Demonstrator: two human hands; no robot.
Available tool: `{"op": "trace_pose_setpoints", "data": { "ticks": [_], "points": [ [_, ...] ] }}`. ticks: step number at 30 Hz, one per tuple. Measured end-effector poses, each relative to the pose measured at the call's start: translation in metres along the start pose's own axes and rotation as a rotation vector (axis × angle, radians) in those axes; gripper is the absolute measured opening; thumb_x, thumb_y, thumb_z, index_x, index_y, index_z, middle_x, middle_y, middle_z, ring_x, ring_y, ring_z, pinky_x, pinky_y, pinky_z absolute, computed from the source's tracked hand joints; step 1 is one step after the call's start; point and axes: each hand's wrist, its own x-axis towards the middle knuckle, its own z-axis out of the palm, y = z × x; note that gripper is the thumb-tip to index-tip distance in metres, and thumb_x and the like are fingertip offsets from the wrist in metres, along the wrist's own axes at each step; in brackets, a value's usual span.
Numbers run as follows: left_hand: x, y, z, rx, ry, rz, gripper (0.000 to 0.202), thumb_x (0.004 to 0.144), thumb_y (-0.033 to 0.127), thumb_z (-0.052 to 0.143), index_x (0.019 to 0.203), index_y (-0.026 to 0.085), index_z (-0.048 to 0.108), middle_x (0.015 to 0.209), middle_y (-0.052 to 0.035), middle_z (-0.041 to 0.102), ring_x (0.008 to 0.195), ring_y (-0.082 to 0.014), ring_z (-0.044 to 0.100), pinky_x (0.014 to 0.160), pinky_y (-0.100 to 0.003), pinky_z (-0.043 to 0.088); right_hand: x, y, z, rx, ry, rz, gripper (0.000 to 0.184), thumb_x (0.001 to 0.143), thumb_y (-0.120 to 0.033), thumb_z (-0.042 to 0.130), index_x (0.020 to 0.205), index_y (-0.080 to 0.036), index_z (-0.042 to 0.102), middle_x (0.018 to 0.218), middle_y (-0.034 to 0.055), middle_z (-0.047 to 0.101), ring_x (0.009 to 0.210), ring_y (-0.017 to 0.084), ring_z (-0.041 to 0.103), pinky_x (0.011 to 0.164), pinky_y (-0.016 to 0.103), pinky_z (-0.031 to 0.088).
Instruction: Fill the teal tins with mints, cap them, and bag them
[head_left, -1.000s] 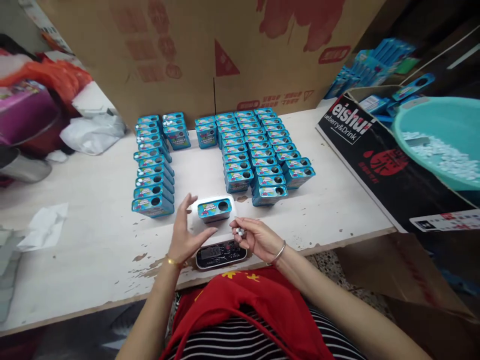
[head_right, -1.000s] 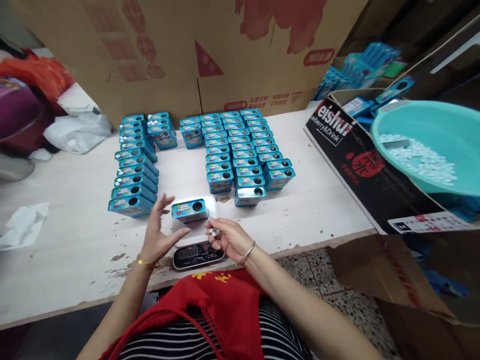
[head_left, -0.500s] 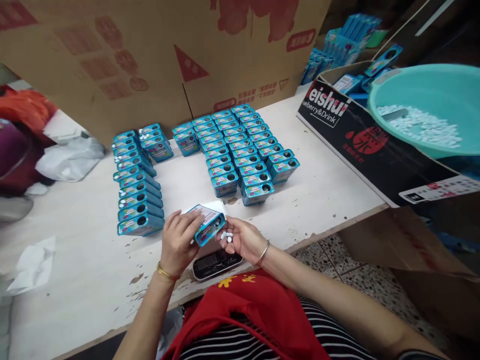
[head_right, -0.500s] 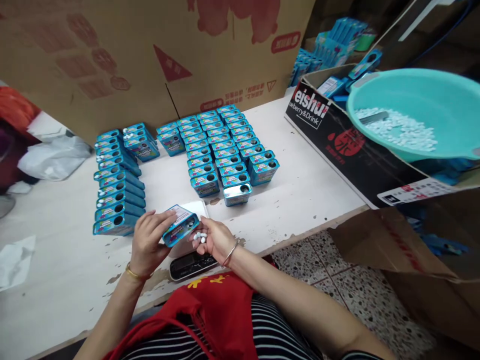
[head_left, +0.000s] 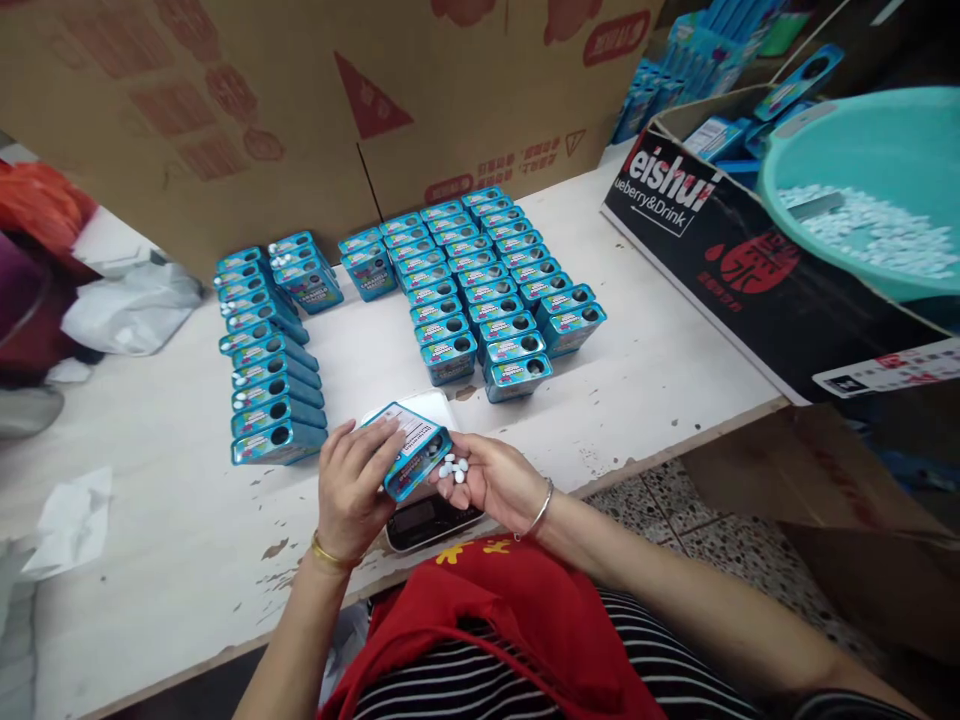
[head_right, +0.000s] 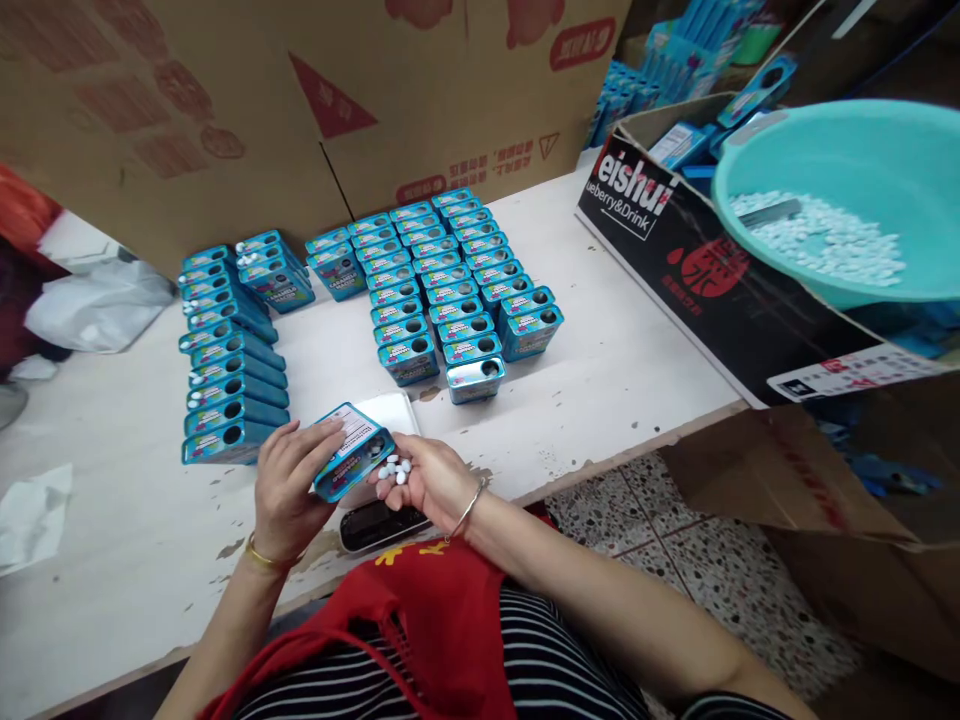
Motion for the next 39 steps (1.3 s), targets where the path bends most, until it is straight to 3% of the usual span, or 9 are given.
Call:
{"op": "trace_pose_setpoints", "data": {
  "ticks": [5,9,15,20,24,27,31,35,39],
  "points": [
    [0.005,-0.011,0.013,-0.264,0.157,-0.334,0.035,0.081,0.032,0.067,0.113,0.022,0.057,0.107,-0.0079,0.066,0.097,-0.0226,0.064,0.087,-0.038,0.051,-0.004,-0.001,-0.006,-0.027,-0.02,-0.034,0.021,0.084,-0.028,0.059,0.085,-0.009,0.066,0.066,0.0053,0.065,0.048,0.008,0.055,0.038,0.016,0.04],
    [0.034,-0.058,0.036,-0.33,0.332,-0.578,0.046,0.074,0.038,0.075,0.11,0.02,0.053,0.098,-0.0037,0.062,0.085,-0.0184,0.063,0.076,-0.03,0.051,-0.005,0.002,-0.015,-0.077,0.018,-0.091,0.028,0.075,-0.034,0.072,0.087,-0.01,0.068,0.065,0.0029,0.063,0.047,0.007,0.053,0.037,0.015,0.037],
    [0.113,-0.145,0.082,-0.385,0.341,-0.685,0.047,0.064,0.031,0.076,0.102,0.019,0.05,0.091,-0.0025,0.061,0.086,-0.0197,0.061,0.079,-0.031,0.049,-0.003,0.007,-0.025,-0.068,0.087,-0.113,0.043,0.063,-0.046,0.081,0.085,-0.011,0.068,0.063,0.0014,0.061,0.044,0.006,0.05,0.034,0.014,0.032],
    [0.159,-0.182,0.104,-0.341,0.293,-0.689,0.044,0.061,0.021,0.072,0.099,0.018,0.049,0.092,-0.0051,0.061,0.085,-0.0209,0.061,0.078,-0.033,0.049,-0.005,0.006,-0.032,-0.052,0.13,-0.12,0.042,0.063,-0.046,0.082,0.083,-0.012,0.068,0.064,0.0011,0.059,0.044,0.005,0.049,0.034,0.014,0.031],
    [0.168,-0.191,0.09,-0.198,0.321,-0.649,0.047,0.063,0.016,0.066,0.108,0.019,0.051,0.111,-0.0096,0.056,0.107,-0.0259,0.053,0.097,-0.041,0.04,-0.004,0.006,-0.036,-0.061,0.127,-0.096,0.044,0.062,-0.049,0.082,0.083,-0.013,0.068,0.065,0.0006,0.059,0.044,0.005,0.048,0.035,0.014,0.031],
    [0.17,-0.195,0.067,0.111,0.305,-0.677,0.045,0.068,0.016,0.06,0.113,0.02,0.053,0.116,-0.0126,0.053,0.113,-0.0312,0.048,0.098,-0.047,0.036,0.001,0.008,-0.037,-0.076,0.106,-0.068,0.045,0.062,-0.051,0.081,0.081,-0.013,0.068,0.064,0.0005,0.059,0.044,0.005,0.048,0.035,0.014,0.031],
    [0.173,-0.21,0.043,0.466,0.097,-0.808,0.032,0.068,0.016,0.063,0.1,0.018,0.061,0.121,-0.0186,0.05,0.115,-0.0402,0.042,0.094,-0.056,0.033,0.005,0.01,-0.034,-0.096,0.072,-0.043,0.045,0.063,-0.053,0.08,0.08,-0.013,0.067,0.064,0.0008,0.059,0.045,0.005,0.048,0.035,0.014,0.029],
    [0.174,-0.217,0.031,0.546,-0.136,-0.654,0.014,0.071,0.016,0.063,0.085,0.017,0.065,0.124,-0.0184,0.05,0.121,-0.0405,0.038,0.097,-0.058,0.028,0.002,0.005,-0.03,-0.094,0.075,-0.063,0.043,0.062,-0.049,0.081,0.08,-0.013,0.068,0.065,0.0009,0.059,0.045,0.005,0.049,0.036,0.015,0.029],
    [0.166,-0.197,0.007,0.601,-0.231,-0.426,0.005,0.074,0.019,0.06,0.078,0.017,0.063,0.111,-0.0158,0.056,0.117,-0.0383,0.043,0.1,-0.058,0.027,-0.009,-0.005,-0.036,-0.089,0.104,-0.1,0.039,0.061,-0.042,0.084,0.08,-0.011,0.068,0.07,0.0026,0.062,0.054,0.007,0.056,0.043,0.016,0.037]
  ]
}}
